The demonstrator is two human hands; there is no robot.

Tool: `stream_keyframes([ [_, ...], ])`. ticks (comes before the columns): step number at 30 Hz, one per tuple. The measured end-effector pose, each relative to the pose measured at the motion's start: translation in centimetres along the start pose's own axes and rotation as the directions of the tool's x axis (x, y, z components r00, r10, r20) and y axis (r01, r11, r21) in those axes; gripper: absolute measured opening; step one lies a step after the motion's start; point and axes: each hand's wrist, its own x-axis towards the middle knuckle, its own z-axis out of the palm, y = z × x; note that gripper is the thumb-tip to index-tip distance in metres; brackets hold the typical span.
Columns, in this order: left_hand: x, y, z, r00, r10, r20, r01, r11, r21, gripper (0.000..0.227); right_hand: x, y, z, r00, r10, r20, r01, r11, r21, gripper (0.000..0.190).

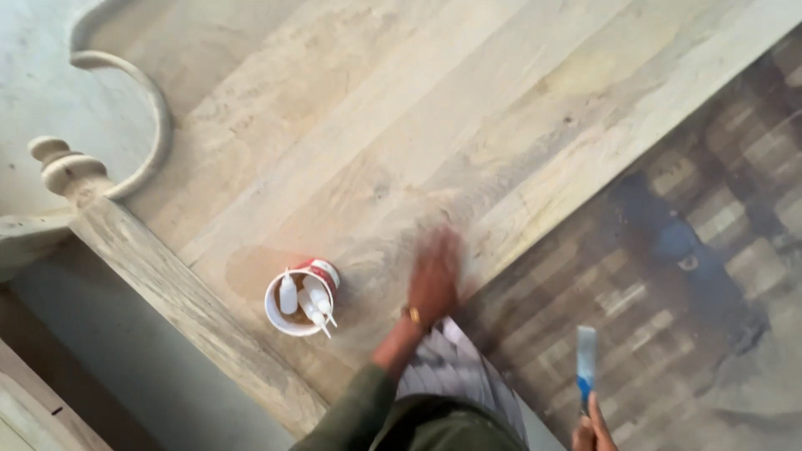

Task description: The person applies a white filler from a small bottle into a defect on a large wooden tabletop. They then use a putty knife to spread and smooth the filler over the defect area.

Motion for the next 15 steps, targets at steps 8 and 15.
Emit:
stream_keyframes([
  [8, 0.7, -1.4, -1.6, 0.992, 0.124, -0.033, -0.125, 0.992, -0.031, 0.098, -1.5, -8.8, 14.6, 0.942, -0.33, -0.062, 0.276, 0.866, -0.417, 0.044],
  [15, 1.8, -1.7, -2.5, 0.985, -0.109, -0.138, 0.123, 0.987, 0.102, 0.095, -2.4, -15.0, 16.1, 0.946, -0.276, -0.168, 0.155, 0.844, -0.513, 0.047],
])
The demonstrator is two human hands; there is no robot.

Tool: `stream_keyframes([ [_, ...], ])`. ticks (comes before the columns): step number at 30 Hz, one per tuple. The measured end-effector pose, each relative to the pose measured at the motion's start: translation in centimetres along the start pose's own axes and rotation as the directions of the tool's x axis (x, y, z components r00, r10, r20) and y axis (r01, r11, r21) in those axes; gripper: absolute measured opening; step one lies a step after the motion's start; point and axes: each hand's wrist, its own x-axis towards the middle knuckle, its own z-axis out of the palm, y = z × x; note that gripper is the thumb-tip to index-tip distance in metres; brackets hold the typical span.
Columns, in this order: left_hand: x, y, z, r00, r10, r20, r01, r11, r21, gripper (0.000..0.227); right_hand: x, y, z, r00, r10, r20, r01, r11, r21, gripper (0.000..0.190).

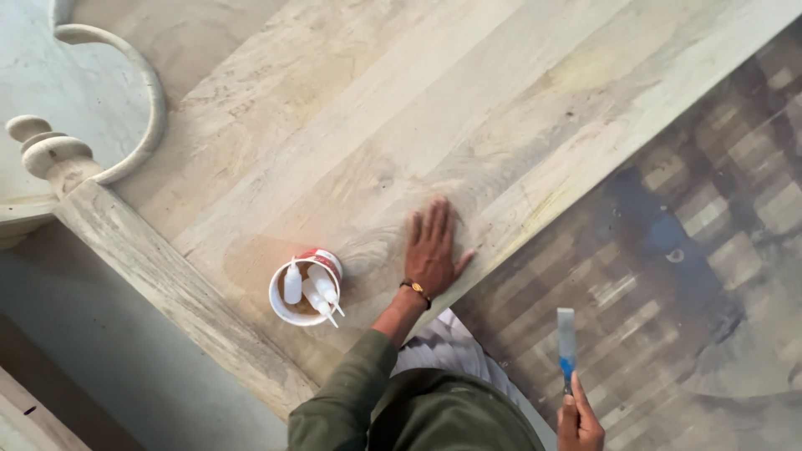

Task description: The person applies a white filler from a small bottle into a defect on a large wooden tabletop. They then use a putty knife to spread and smooth the filler over the defect area.

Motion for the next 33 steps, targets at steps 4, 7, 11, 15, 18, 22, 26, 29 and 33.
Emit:
stream_keyframes([
  [4, -0.3, -0.5, 0.1, 0.99, 0.139, 0.022, -0.138, 0.99, -0.041, 0.091, 0.5, 2.1, -0.6, 0.998, 0.051, -0.029, -0.051, 0.999, -0.007, 0.048],
  [7, 0.6, -0.5, -1.1, 0.999, 0.018, -0.039, -0.014, 0.995, 0.094, 0.092, 0.1, -1.1, -0.4, 0.999, -0.036, 0.003, 0.036, 0.996, -0.084, 0.048],
  [11, -0.1, 0.5, 0.1, 0.997, 0.024, 0.067, -0.021, 0.999, -0.034, 0.096, 0.0, 1.1, 0.0, 1.0, 0.028, 0.0, -0.028, 0.999, -0.026, 0.048],
  [15, -0.2, -0.1, 0.6, 0.965, 0.192, 0.179, -0.183, 0.981, -0.065, 0.101, 1.1, 3.5, 0.2, 0.996, -0.073, 0.047, 0.074, 0.997, -0.008, 0.047],
  [18, 1.9, -0.3, 0.3, 0.999, -0.047, -0.025, 0.046, 0.998, -0.048, 0.097, 0.7, 4.3, 0.4, 0.995, -0.06, 0.076, 0.061, 0.998, -0.017, 0.048],
  [22, 0.3, 1.6, 5.1, 0.994, 0.09, 0.056, -0.09, 0.996, 0.003, 0.095, 0.9, 2.6, 0.0, 0.982, -0.092, 0.166, 0.099, 0.994, -0.039, 0.049],
  [26, -5.8, 4.2, 6.9, 0.862, 0.47, 0.188, -0.484, 0.874, 0.034, 0.076, 4.3, 11.6, -0.6, 0.944, -0.237, 0.232, 0.261, 0.962, -0.082, 0.049],
  [29, -7.4, 4.0, 8.2, 0.775, 0.554, 0.305, -0.465, 0.826, -0.319, 0.069, 2.7, 12.2, -1.0, 0.972, -0.023, 0.236, 0.008, 0.998, 0.065, 0.055],
  [33, -3.8, 3.5, 2.7, 0.976, 0.217, 0.011, -0.208, 0.947, -0.246, 0.058, 1.5, 5.5, -0.8, 0.985, -0.007, 0.174, 0.029, 0.991, -0.127, 0.052],
])
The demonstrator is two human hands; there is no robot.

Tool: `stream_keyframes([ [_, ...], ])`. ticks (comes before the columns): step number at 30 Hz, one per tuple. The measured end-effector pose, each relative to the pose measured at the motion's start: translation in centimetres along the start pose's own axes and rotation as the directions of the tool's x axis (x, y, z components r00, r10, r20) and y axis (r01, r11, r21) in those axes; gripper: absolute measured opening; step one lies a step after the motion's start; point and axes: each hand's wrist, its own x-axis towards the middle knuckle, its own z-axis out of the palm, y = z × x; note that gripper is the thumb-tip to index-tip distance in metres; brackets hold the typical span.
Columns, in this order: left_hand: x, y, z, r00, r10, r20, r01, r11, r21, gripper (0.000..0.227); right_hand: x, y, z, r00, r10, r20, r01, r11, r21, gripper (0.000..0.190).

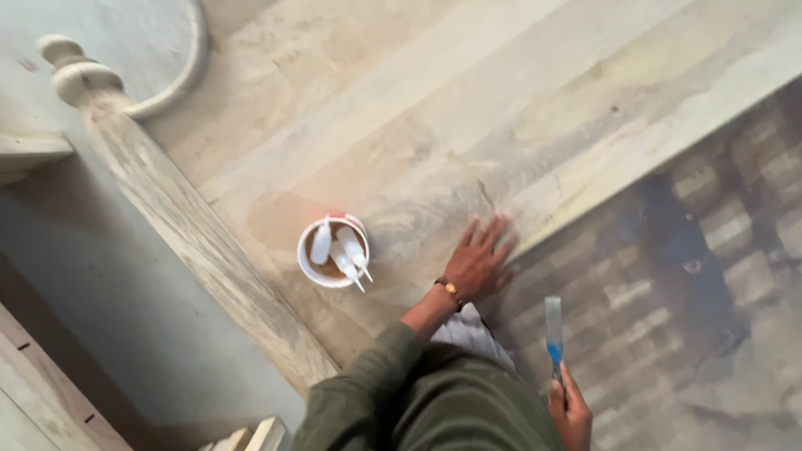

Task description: The person applies a white filler from a small bottle into a defect on a large wooden tabletop. They then use a putty knife to spread and smooth the filler over the defect area.

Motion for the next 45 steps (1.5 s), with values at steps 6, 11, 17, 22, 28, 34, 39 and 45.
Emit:
stream_keyframes([
  [6, 4.5, -1.9, 2.1, 0.954, -0.243, -0.178, 0.273, 0.947, 0.172, 0.086, 0.4, 1.6, 1.1, 0.998, -0.064, 0.024, 0.067, 0.99, -0.122, 0.05],
  [11, 1.4, 2.7, 4.8, 0.968, 0.164, 0.191, -0.18, 0.981, 0.07, 0.087, 1.5, 0.8, 2.7, 0.999, -0.01, 0.034, 0.015, 0.99, -0.138, 0.053],
  [17, -5.0, 0.0, 5.8, 0.92, 0.335, 0.203, -0.286, 0.928, -0.238, 0.056, -1.2, -10.2, 2.1, 0.961, 0.275, 0.029, -0.274, 0.962, -0.011, 0.05],
  [22, -7.1, -3.5, -3.7, 1.0, 0.01, 0.014, -0.01, 0.999, 0.048, 0.058, -0.1, -10.7, 2.6, 0.96, 0.28, 0.021, -0.28, 0.96, 0.025, 0.042],
  [28, -7.1, -2.9, -4.4, 0.998, -0.053, 0.025, 0.05, 0.993, 0.107, 0.067, 2.7, -16.2, 3.4, 0.996, 0.088, 0.005, -0.088, 0.993, -0.083, 0.028],
  [34, -6.5, -2.6, -4.6, 0.998, -0.062, 0.0, 0.061, 0.992, 0.112, 0.074, 5.6, -18.8, 6.1, 0.998, -0.031, 0.055, 0.042, 0.977, -0.208, 0.035],
  [39, -5.5, -2.6, -4.1, 0.996, -0.06, -0.068, 0.069, 0.989, 0.128, 0.075, 5.9, -20.2, 6.8, 0.995, -0.102, 0.004, 0.102, 0.988, -0.112, 0.032],
  [45, 0.4, -2.2, -3.4, 0.987, -0.102, -0.12, 0.118, 0.984, 0.132, 0.076, 7.1, -19.3, 8.3, 0.994, 0.086, -0.068, -0.078, 0.991, 0.112, 0.031],
])
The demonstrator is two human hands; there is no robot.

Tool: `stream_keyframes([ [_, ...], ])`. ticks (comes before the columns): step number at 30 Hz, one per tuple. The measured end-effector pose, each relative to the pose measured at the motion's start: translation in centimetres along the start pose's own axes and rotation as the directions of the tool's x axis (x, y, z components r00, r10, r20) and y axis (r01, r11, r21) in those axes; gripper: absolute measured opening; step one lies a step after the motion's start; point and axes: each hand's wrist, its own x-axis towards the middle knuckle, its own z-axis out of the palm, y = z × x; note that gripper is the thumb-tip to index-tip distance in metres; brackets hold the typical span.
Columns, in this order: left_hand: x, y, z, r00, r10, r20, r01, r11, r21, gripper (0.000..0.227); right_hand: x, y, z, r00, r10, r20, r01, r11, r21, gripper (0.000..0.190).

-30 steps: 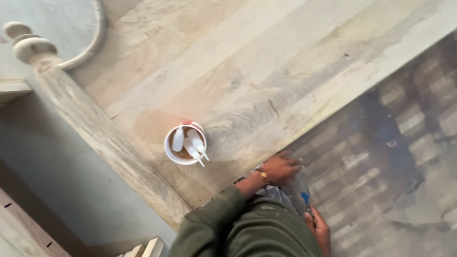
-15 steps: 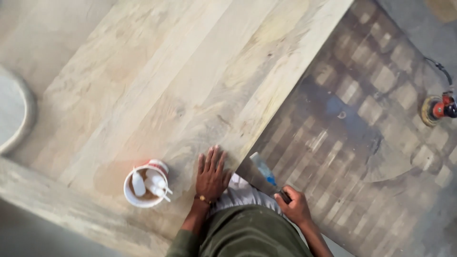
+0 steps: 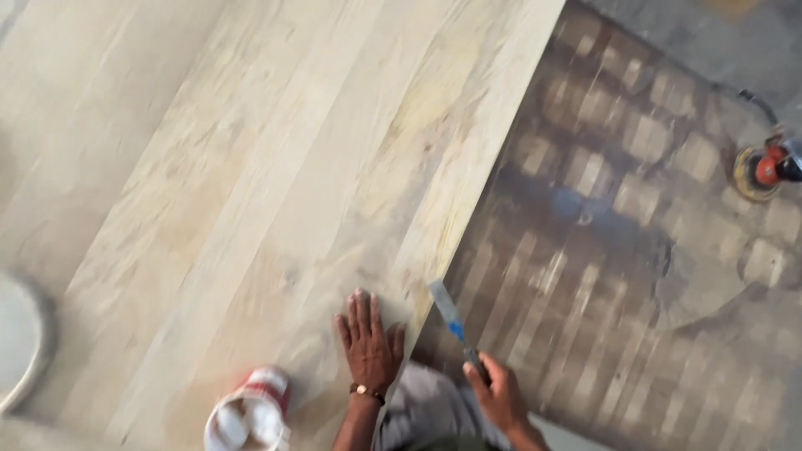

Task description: The person applies a white filler from a small bottle into a defect on a large wooden tabletop. They then use a putty knife to spread and smooth the filler over the defect area.

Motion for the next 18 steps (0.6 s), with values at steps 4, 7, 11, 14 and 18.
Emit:
stream_keyframes([
  [4, 6.8, 1.0, 2.5, 0.999, -0.041, 0.013, 0.041, 0.999, 0.022, 0.074, 2.2, -1.3, 0.5, 0.996, 0.093, 0.004, -0.093, 0.991, 0.094, 0.028],
  [7, 13.8, 1.7, 3.7, 0.996, -0.04, 0.077, 0.038, 0.999, 0.017, 0.076, 5.4, -2.4, 0.8, 0.998, 0.065, -0.022, -0.06, 0.978, 0.198, 0.032],
  [11, 21.4, 1.1, 5.1, 0.999, 0.011, 0.04, -0.015, 0.995, 0.094, 0.073, 8.6, -2.6, 0.6, 0.995, 0.092, 0.022, -0.095, 0.973, 0.212, 0.046],
  [14, 25.0, 1.2, 5.2, 0.995, -0.058, 0.081, 0.046, 0.989, 0.143, 0.072, 11.4, -3.8, -0.5, 0.981, 0.181, 0.064, -0.187, 0.976, 0.109, 0.057],
  [18, 25.3, 1.3, 5.3, 0.99, -0.114, 0.085, 0.098, 0.98, 0.174, 0.067, 15.1, -6.2, -2.0, 0.983, -0.173, -0.055, 0.178, 0.978, 0.106, 0.043],
])
